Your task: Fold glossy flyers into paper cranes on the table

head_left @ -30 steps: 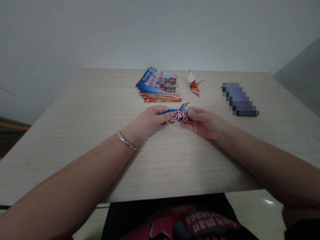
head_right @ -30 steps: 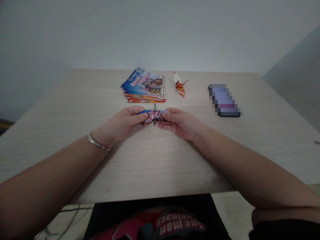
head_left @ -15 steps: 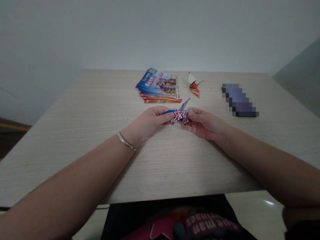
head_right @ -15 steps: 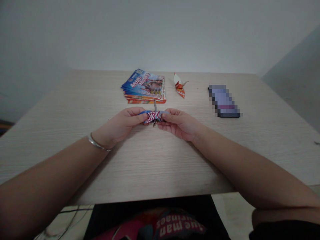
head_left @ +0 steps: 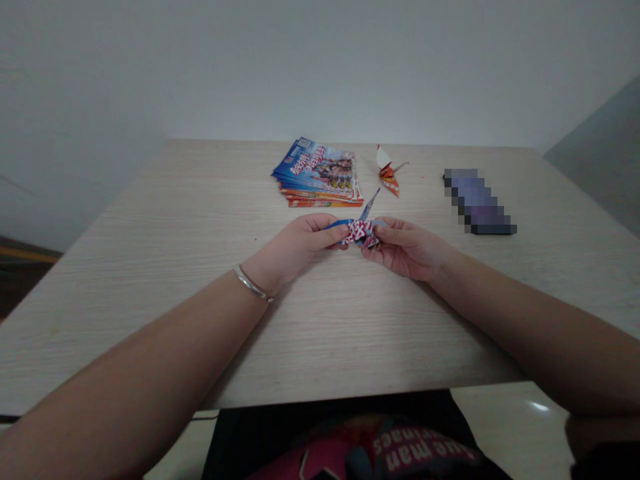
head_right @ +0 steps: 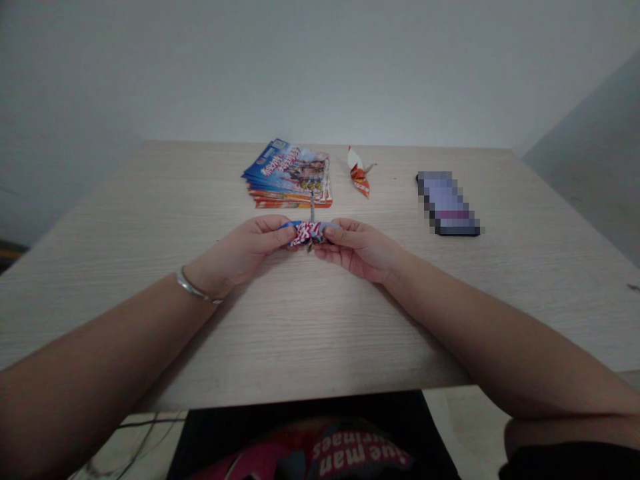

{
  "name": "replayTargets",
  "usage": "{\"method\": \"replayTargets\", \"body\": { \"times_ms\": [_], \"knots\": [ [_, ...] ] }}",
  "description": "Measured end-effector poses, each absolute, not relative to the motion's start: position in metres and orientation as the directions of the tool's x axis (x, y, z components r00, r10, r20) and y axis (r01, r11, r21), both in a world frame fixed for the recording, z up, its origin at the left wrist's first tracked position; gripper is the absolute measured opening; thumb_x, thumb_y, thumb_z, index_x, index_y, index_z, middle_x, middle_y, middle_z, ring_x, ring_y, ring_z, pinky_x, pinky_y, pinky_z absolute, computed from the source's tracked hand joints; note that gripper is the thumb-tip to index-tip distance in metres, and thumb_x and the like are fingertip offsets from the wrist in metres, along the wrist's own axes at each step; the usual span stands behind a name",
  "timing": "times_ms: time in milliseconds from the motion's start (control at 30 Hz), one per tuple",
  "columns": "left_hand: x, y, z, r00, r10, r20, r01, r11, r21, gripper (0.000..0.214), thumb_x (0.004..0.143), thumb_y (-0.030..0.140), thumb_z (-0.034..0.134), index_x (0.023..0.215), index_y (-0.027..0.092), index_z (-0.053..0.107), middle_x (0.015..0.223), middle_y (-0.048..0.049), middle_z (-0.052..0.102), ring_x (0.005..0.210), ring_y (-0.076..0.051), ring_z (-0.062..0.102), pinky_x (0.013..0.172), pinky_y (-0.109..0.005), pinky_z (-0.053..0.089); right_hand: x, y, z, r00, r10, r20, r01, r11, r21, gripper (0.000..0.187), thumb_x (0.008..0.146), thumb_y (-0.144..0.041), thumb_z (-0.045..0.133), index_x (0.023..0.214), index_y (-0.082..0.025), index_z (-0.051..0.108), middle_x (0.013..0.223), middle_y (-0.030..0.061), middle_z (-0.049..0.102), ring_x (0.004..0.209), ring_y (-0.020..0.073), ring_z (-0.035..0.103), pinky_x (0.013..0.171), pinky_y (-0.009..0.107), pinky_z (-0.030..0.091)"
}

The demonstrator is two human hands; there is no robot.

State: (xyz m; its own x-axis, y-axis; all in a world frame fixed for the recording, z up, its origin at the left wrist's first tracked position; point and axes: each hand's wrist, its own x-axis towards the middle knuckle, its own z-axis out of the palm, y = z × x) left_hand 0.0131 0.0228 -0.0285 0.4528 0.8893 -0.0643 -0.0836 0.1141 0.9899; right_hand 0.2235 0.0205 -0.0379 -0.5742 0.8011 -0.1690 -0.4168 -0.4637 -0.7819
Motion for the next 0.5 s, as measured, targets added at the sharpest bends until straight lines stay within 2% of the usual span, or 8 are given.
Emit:
{"method": "replayTargets", "body": {
  "times_ms": [233, 500],
  "knots": [
    [0.0141, 0.0221, -0.0266, 0.447, 0.892, -0.066, -0.079, 0.112, 0.991, 0.034, 0.070, 0.044, 0.081, 0.069, 0.014, 0.064, 0.066, 0.0007, 0.060, 0.064, -0.010, 0.048, 0.065, -0.026, 0.037, 0.2234, 0.0213, -0.0374, -0.551, 0.804, -0.222, -0.413, -0.494, -0.765, 0.003, 0.085, -0.012, 0.073, 0.086, -0.014, 0.072, 0.083, 0.0020, 0.077, 0.075, 0.0082, 0.072, 0.078, 0.018, 0.060],
    [0.0148, 0.0238, -0.0276, 0.445, 0.895, -0.039, -0.071, 0.079, 0.994, 0.031, 0.076, 0.042, 0.078, 0.072, 0.014, 0.065, 0.067, 0.0001, 0.060, 0.066, -0.011, 0.050, 0.068, -0.027, 0.040, 0.2219, 0.0218, -0.0346, -0.524, 0.803, -0.285, -0.407, -0.529, -0.744, 0.013, 0.092, -0.008, 0.060, 0.086, -0.011, 0.071, 0.082, 0.0058, 0.077, 0.075, 0.0110, 0.074, 0.078, 0.022, 0.061]
  ]
}}
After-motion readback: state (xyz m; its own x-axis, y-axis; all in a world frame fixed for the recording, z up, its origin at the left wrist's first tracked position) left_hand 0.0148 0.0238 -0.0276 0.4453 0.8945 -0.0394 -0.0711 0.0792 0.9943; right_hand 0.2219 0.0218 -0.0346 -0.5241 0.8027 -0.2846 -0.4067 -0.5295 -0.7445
